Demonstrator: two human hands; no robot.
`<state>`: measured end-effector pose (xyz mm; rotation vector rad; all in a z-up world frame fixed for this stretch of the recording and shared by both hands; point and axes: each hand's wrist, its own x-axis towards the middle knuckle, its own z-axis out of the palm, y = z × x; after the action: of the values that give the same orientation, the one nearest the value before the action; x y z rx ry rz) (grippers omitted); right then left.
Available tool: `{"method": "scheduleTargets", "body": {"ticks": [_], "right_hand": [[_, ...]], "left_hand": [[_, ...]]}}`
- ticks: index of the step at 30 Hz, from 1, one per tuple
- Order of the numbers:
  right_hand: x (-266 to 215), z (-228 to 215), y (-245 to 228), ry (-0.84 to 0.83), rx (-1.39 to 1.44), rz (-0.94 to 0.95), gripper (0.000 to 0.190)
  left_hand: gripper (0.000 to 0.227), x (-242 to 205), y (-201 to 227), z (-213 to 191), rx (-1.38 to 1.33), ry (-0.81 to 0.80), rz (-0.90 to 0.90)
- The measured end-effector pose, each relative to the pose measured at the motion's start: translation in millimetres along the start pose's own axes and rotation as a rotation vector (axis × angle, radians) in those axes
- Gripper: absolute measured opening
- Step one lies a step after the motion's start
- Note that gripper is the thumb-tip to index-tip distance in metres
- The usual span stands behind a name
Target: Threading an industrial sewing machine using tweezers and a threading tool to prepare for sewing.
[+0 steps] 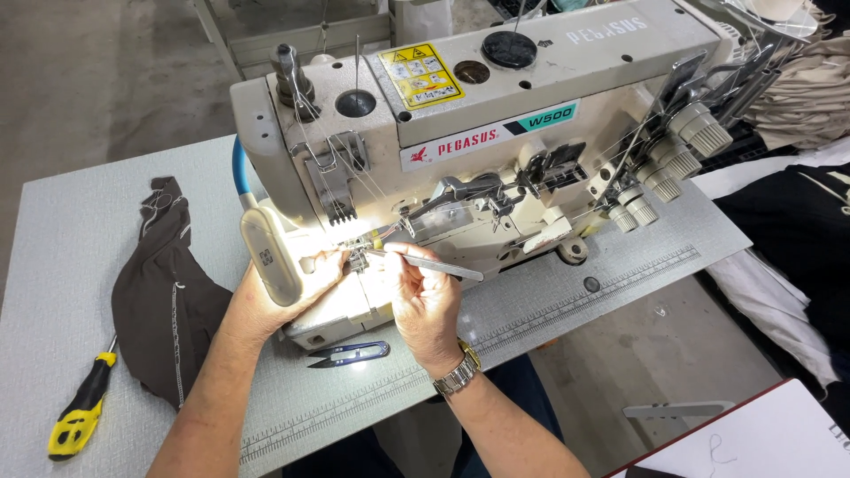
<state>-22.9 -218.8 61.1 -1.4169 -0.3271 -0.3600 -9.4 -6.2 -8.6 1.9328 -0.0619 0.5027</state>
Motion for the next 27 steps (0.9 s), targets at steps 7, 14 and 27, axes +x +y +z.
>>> {"method": "scheduleTargets", "body": {"ticks": [7,14,27], "right_hand": [[-0.1,1.3,-2.7,0.011,-0.002,-0.010,0.018],[-0.5,2.4,0.6,0.021,0.008,-0.024,0.018],[-4.8,4.3,2.7,0.018,0.001,-0.068,0.018]], "left_hand": [[0.048,1.9,-1.6,1.3,0.010,-0.005,0.000],[0.046,-0.1,-5.6,-0.6,0.021,-0.009,-0.002],[0.042,4.6,-16.4,-7.7,0.037,-0.011,-0.011]]}}
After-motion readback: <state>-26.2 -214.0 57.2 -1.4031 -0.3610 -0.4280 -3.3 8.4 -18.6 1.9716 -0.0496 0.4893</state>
